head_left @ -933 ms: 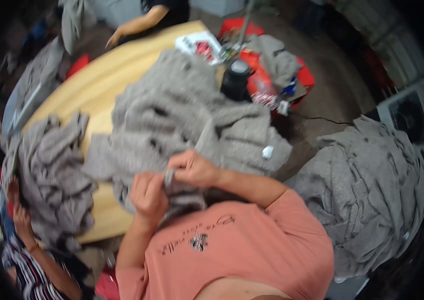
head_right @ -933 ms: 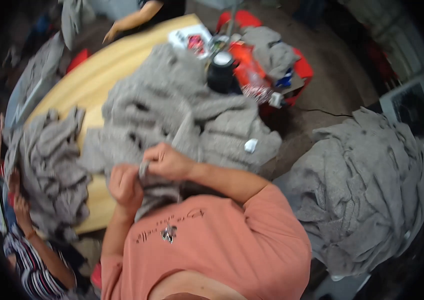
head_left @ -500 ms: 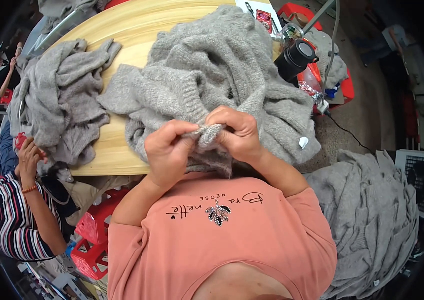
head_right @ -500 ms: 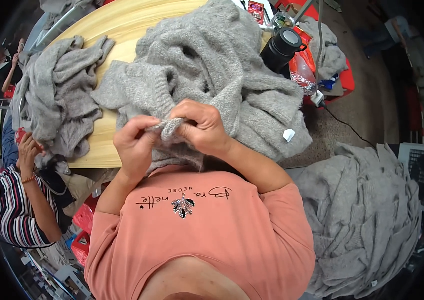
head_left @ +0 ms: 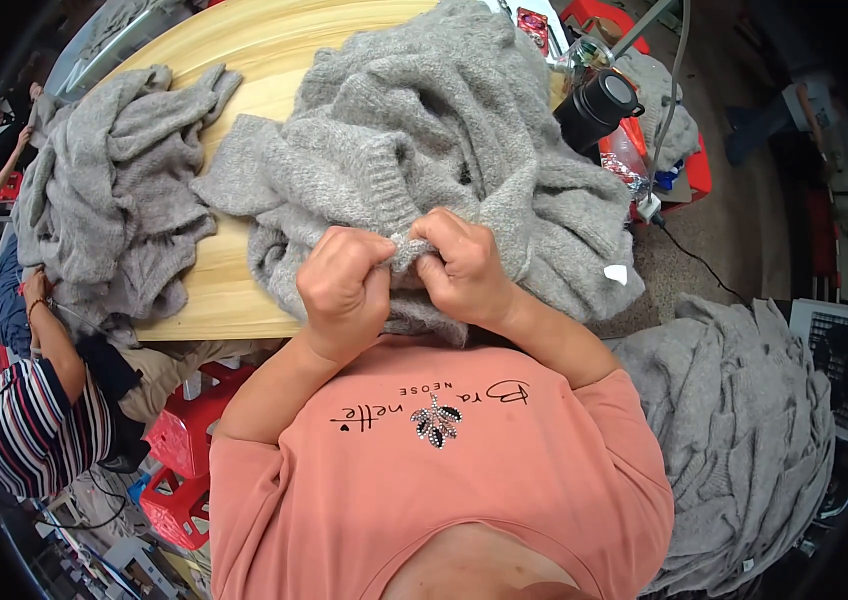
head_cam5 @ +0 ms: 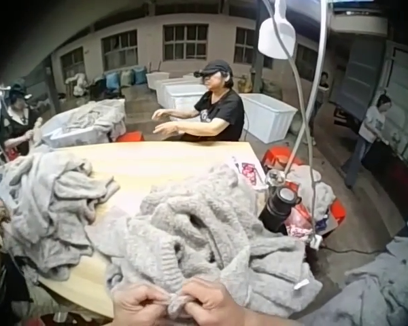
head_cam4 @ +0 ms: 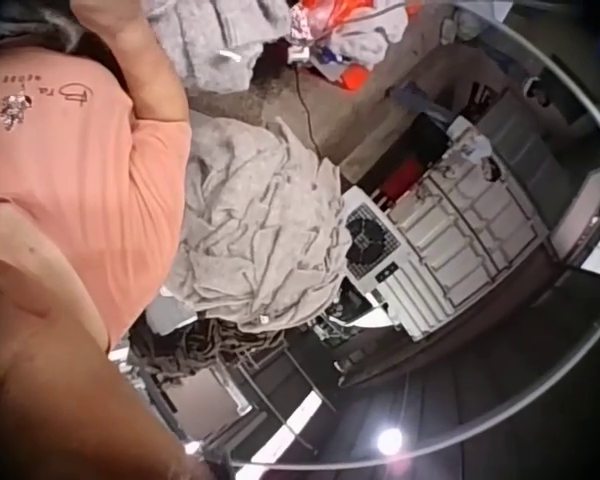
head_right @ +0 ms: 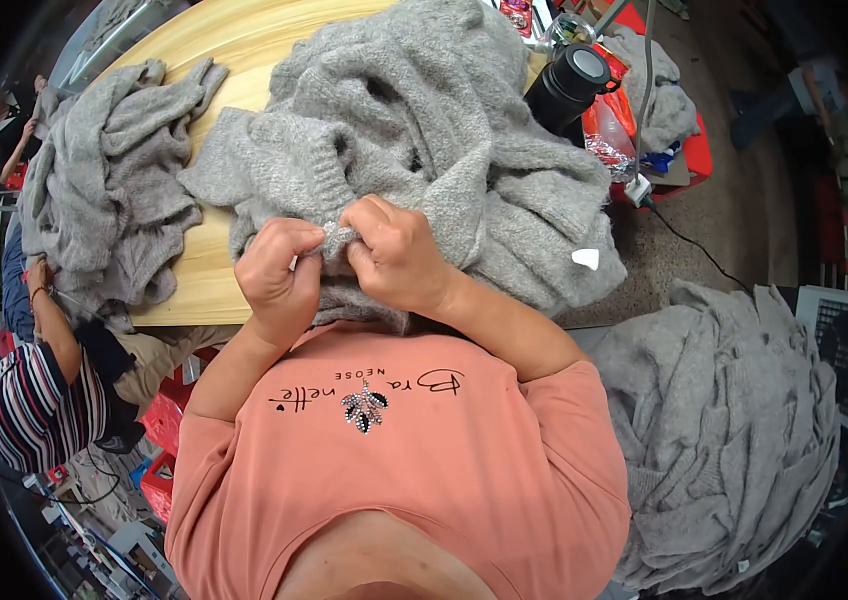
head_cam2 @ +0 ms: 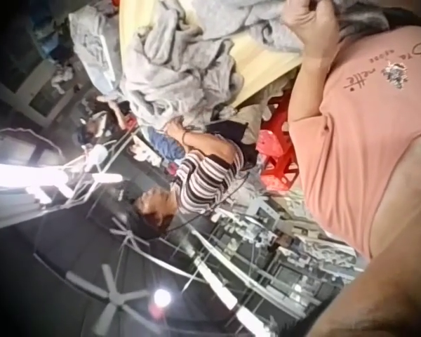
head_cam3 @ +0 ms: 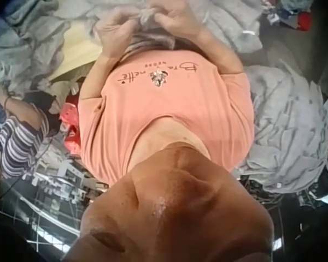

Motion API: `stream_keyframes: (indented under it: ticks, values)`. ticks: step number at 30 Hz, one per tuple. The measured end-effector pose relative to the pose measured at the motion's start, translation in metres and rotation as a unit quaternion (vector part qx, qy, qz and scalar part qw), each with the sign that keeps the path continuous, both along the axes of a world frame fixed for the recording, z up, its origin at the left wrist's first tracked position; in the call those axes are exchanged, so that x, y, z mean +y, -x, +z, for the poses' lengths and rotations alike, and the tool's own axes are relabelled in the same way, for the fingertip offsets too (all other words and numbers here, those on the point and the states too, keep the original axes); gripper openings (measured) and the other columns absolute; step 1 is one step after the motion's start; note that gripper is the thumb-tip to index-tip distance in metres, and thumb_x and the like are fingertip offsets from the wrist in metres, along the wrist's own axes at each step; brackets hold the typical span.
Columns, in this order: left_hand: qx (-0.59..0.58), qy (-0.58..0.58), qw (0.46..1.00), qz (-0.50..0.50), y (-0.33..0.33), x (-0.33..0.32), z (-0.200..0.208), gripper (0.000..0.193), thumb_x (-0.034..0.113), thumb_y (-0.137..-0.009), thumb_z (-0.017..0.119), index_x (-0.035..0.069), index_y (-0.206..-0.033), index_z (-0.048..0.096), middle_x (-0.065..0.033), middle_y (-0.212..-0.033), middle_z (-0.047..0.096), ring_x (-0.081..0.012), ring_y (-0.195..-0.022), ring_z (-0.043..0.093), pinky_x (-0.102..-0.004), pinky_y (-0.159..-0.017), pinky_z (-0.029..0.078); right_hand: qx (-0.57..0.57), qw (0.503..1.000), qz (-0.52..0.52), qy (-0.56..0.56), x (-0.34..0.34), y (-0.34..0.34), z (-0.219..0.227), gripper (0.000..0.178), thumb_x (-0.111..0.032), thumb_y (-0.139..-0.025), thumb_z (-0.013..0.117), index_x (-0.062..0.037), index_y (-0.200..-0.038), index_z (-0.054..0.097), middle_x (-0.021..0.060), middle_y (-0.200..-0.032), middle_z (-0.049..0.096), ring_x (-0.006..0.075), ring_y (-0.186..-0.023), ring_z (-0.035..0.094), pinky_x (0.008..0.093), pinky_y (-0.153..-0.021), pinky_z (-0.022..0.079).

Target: Inspecting and trimming loose threads from grey knit garments in a sewing factory.

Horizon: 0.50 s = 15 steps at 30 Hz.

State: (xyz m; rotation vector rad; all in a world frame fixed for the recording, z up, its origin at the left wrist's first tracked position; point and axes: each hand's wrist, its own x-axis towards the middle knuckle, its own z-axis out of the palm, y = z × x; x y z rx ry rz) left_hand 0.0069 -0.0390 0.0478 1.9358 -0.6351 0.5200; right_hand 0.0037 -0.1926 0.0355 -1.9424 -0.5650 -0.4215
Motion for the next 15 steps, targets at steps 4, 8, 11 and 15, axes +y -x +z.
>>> stream_keyframes:
  ticks: [4, 8, 11, 15]
  values:
    - [-0.131, -0.056, 0.990, 0.021, -0.001, -0.005, 0.000, 0.024, -0.014, -0.058, 0.054, 0.000, -0.076, 0.056, -0.0114, -0.071, 0.058, -0.0265, -0.063, 0.056, -0.0322, -0.056, 0.046, -0.073, 0.996, -0.053, -0.015, 0.009, -0.003, -0.004, 0.024, 0.011, -0.058, 0.049, 0.0012, -0.080, 0.052, 0.0137, -0.066, 0.050, 0.0274, -0.051, 0.050, 0.0335, -0.045, 0.039]
    - [-0.176, -0.063, 0.982, 0.033, 0.002, -0.005, 0.001, 0.026, -0.013, -0.056, 0.054, 0.000, -0.079, 0.056, -0.0116, -0.072, 0.057, -0.0274, -0.062, 0.056, -0.0335, -0.057, 0.047, -0.111, 0.991, -0.061, -0.032, 0.012, -0.012, -0.006, 0.026, 0.011, -0.058, 0.049, 0.0011, -0.082, 0.052, 0.0140, -0.067, 0.050, 0.0275, -0.049, 0.049, 0.0330, -0.043, 0.039]
    - [-0.132, 0.020, 0.990, 0.035, -0.002, -0.008, -0.004, 0.027, -0.013, -0.056, 0.054, 0.000, -0.081, 0.056, -0.0127, -0.074, 0.057, -0.0282, -0.065, 0.055, -0.0348, -0.059, 0.046, -0.134, 0.988, -0.068, -0.028, 0.011, -0.014, -0.003, 0.027, 0.011, -0.059, 0.050, 0.0017, -0.084, 0.052, 0.0141, -0.068, 0.051, 0.0262, -0.052, 0.051, 0.0325, -0.045, 0.040]
    - [-0.103, -0.035, 0.989, 0.103, -0.010, -0.008, -0.008, 0.028, -0.013, -0.058, 0.054, 0.002, -0.082, 0.056, -0.0113, -0.077, 0.058, -0.0289, -0.073, 0.056, -0.0356, -0.063, 0.045, -0.137, 0.984, -0.051, -0.100, -0.003, -0.008, 0.007, 0.021, 0.007, -0.067, 0.054, 0.0013, -0.087, 0.052, 0.0129, -0.074, 0.054, 0.0216, -0.056, 0.053, 0.0292, -0.049, 0.042]
